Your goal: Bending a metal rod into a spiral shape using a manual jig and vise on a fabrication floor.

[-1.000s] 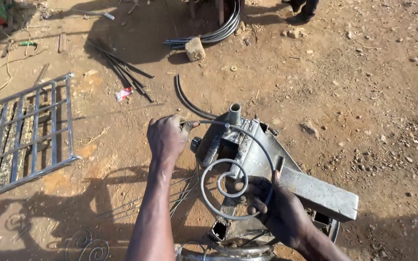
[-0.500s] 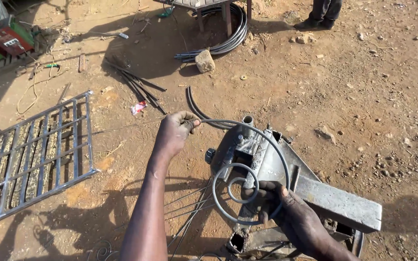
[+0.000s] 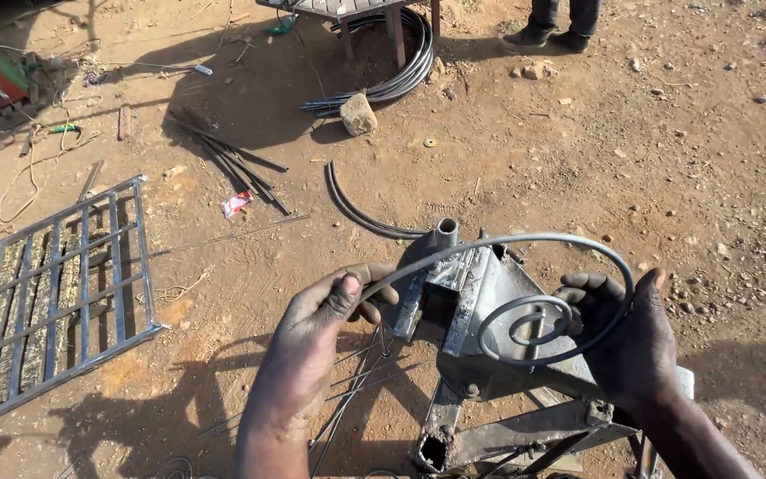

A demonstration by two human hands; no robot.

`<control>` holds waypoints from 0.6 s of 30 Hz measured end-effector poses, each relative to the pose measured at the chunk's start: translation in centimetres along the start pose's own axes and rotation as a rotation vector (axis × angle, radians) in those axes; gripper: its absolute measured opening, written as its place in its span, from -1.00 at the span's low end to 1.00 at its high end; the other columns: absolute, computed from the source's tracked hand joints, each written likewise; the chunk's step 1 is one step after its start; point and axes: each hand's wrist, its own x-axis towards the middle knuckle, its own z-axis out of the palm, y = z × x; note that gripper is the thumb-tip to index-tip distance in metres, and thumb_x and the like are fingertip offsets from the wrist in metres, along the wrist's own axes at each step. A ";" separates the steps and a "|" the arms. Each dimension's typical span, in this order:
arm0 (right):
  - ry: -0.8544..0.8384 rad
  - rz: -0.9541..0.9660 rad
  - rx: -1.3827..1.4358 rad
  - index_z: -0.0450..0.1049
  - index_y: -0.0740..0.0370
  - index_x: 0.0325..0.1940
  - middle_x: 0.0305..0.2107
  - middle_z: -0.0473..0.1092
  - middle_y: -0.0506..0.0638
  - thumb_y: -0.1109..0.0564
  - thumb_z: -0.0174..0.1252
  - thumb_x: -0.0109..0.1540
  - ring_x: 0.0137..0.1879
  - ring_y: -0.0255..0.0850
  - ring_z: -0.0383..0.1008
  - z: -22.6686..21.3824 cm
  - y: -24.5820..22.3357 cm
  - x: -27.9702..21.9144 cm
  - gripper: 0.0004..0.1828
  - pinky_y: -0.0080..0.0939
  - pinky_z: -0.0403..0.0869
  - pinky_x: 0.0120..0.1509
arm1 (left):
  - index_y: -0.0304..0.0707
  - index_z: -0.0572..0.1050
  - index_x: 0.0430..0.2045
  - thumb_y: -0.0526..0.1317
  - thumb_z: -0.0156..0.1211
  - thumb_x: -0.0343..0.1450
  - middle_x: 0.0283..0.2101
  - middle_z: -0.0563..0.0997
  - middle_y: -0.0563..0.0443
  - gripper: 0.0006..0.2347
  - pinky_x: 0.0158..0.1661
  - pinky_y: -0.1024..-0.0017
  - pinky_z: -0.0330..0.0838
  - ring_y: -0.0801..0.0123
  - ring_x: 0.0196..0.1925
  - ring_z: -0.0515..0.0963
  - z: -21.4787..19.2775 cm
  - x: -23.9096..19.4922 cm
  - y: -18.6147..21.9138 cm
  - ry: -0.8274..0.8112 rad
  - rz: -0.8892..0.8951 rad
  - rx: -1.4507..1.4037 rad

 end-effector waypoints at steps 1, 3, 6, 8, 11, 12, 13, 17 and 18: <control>-0.003 -0.001 -0.005 0.51 0.40 -0.01 -0.21 0.51 0.18 -0.57 -0.31 0.46 -0.15 -0.17 0.47 0.3 -0.1 0.1 -0.05 -0.28 0.36 -0.23 | -0.51 0.62 -0.03 -0.09 0.05 0.46 -0.20 0.69 -0.18 -0.59 -0.11 0.40 0.45 0.29 -0.21 0.53 0.1 -0.3 -0.5 0.001 0.003 -0.005; 0.030 -0.046 -0.065 0.42 0.34 0.11 0.03 0.48 0.34 -0.57 -0.37 0.43 0.07 0.00 0.49 0.8 -0.4 0.1 -0.09 -0.06 0.44 0.05 | -0.47 0.63 0.00 -0.16 0.14 0.45 -0.30 0.67 -0.05 -0.65 -0.17 0.57 0.38 0.47 -0.21 0.56 0.4 -1.1 -1.5 -0.030 0.066 0.029; 0.330 0.178 -0.220 0.20 0.16 0.40 0.35 0.28 0.28 -0.51 -0.42 0.18 0.44 0.11 0.25 8.7 -3.9 -2.1 -0.05 0.16 0.20 0.55 | -0.33 0.69 -0.16 -0.19 0.22 0.43 -0.27 0.68 0.05 -0.77 -0.15 0.61 0.44 0.50 -0.29 0.57 1.3 -2.7 -2.1 -0.026 0.100 0.114; 0.305 0.255 -0.159 0.20 0.15 0.37 0.28 0.29 0.28 -0.55 -0.44 0.29 0.40 0.20 0.28 7.5 -3.6 -2.1 -0.10 0.28 0.20 0.52 | -0.28 0.70 -0.24 -0.25 0.25 0.41 -0.30 0.70 0.08 -0.84 -0.16 0.59 0.45 0.50 -0.26 0.60 1.5 -2.9 -2.9 -0.016 0.200 0.209; 0.320 0.452 -0.147 0.19 0.15 0.36 0.29 0.28 0.26 -0.55 -0.49 0.38 0.42 0.30 0.26 10.5 -5.0 -3.0 -0.14 0.45 0.16 0.49 | -0.21 0.71 -0.33 -0.29 0.27 0.40 -0.31 0.74 0.10 -0.90 -0.14 0.55 0.48 0.49 -0.21 0.65 1.5 -3.0 -3.3 0.010 0.343 0.346; 0.354 0.571 -0.196 0.17 0.16 0.40 0.37 0.26 0.26 -0.50 -0.51 0.36 0.46 0.32 0.22 12.4 -5.8 -3.4 -0.15 0.50 0.12 0.48 | -0.19 0.70 -0.35 -0.27 0.26 0.41 -0.29 0.75 0.11 -0.91 -0.11 0.53 0.48 0.48 -0.20 0.66 1.4 -2.9 -3.3 0.026 0.389 0.387; 0.359 0.576 -0.199 0.17 0.16 0.40 0.37 0.26 0.26 -0.50 -0.51 0.36 0.46 0.32 0.22 10.2 -5.3 -2.8 -0.15 0.50 0.12 0.48 | -0.19 0.70 -0.35 -0.27 0.26 0.41 -0.29 0.75 0.11 -0.91 -0.11 0.53 0.48 0.48 -0.20 0.66 1.0 -2.7 -3.5 0.026 0.382 0.384; 0.076 0.588 0.073 0.28 0.42 0.43 0.30 0.40 0.32 -0.35 -0.05 0.35 0.18 0.15 0.51 3.0 -4.1 -0.9 -0.15 0.10 0.45 0.36 | -0.24 0.65 -0.34 -0.27 0.27 0.42 -0.32 0.69 0.05 -0.93 -0.13 0.46 0.48 0.38 -0.23 0.64 -0.3 -1.9 -3.9 -0.066 0.540 0.401; -0.044 0.614 0.230 0.32 0.44 0.40 0.28 0.43 0.35 -0.23 0.09 0.35 0.13 0.21 0.61 1.5 -3.8 -0.7 -0.24 0.16 0.55 0.27 | -0.26 0.66 -0.32 -0.25 0.29 0.41 -0.33 0.67 0.04 -0.91 -0.14 0.46 0.47 0.38 -0.24 0.62 -0.5 -1.9 -3.9 -0.109 0.582 0.409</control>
